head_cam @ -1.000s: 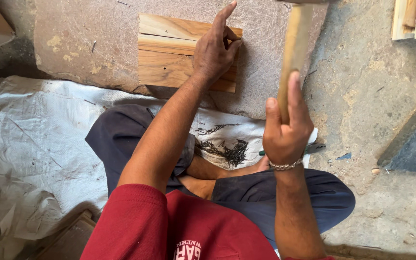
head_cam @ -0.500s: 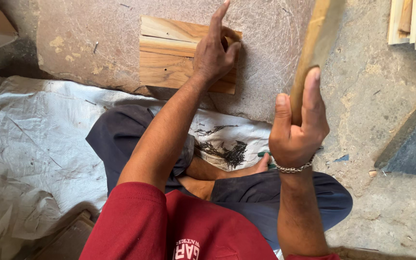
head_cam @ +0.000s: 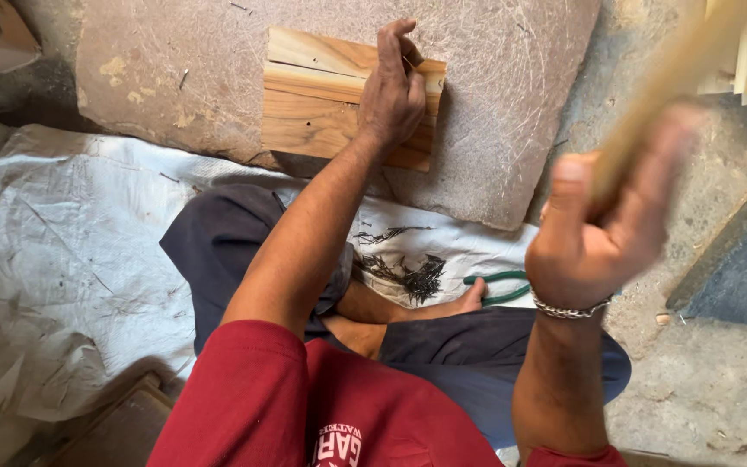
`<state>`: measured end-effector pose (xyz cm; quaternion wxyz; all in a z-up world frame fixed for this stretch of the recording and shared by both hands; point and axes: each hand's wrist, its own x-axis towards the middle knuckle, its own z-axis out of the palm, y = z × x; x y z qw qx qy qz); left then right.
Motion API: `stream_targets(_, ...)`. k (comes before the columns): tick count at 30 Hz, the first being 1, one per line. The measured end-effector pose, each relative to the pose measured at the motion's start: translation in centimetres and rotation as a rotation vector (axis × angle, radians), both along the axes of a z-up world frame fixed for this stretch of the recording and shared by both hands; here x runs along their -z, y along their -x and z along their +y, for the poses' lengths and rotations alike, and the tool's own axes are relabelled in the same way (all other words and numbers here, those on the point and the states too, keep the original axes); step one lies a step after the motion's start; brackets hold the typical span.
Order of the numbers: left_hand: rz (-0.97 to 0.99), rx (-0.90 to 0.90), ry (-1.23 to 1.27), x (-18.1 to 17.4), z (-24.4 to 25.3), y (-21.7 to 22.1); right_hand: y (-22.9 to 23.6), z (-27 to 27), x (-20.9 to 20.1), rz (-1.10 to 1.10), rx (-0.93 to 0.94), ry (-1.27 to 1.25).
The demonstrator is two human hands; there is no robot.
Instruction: The person sits on the floor and uses a hammer to drive nails into a small wooden board. They repeatedly pick up nails, position them on the board, and strike them with the hammer, occasionally adjusting the board's position.
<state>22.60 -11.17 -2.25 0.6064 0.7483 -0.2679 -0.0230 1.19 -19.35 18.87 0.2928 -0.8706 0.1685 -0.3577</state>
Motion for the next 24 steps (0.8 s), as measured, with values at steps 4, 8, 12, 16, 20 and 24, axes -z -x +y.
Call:
stream_targets(4, 0.014, -0.013, -0.005, -0.5, -0.2, -0.3, -2.4, 2.5, 3.9, -0.170, 0.062, 0.257)
stream_targets(8, 0.070, -0.010, -0.030, -0.4, -0.4, 0.1, -2.2, 2.8, 6.9, 0.665, -0.029, 0.149)
stream_targets(12, 0.037, -0.021, -0.063, -0.2, -0.1, 0.3, 0.0, 0.9, 7.1, 0.192, -0.105, 0.133)
stream_targets(16, 0.049, -0.006, -0.040, -0.4, -0.2, -0.2, 0.2, 1.3, 8.7, -0.037, -0.031, 0.094)
stream_targets(20, 0.067, -0.004, -0.038, -0.5, 0.1, 0.2, -0.1, 2.8, 11.6, 0.655, 0.068, -0.062)
stream_targets(24, 0.042, -0.016, 0.004, -0.8, -0.3, -0.4, 2.4, 3.9, 11.7, 0.339, 0.031, 0.138)
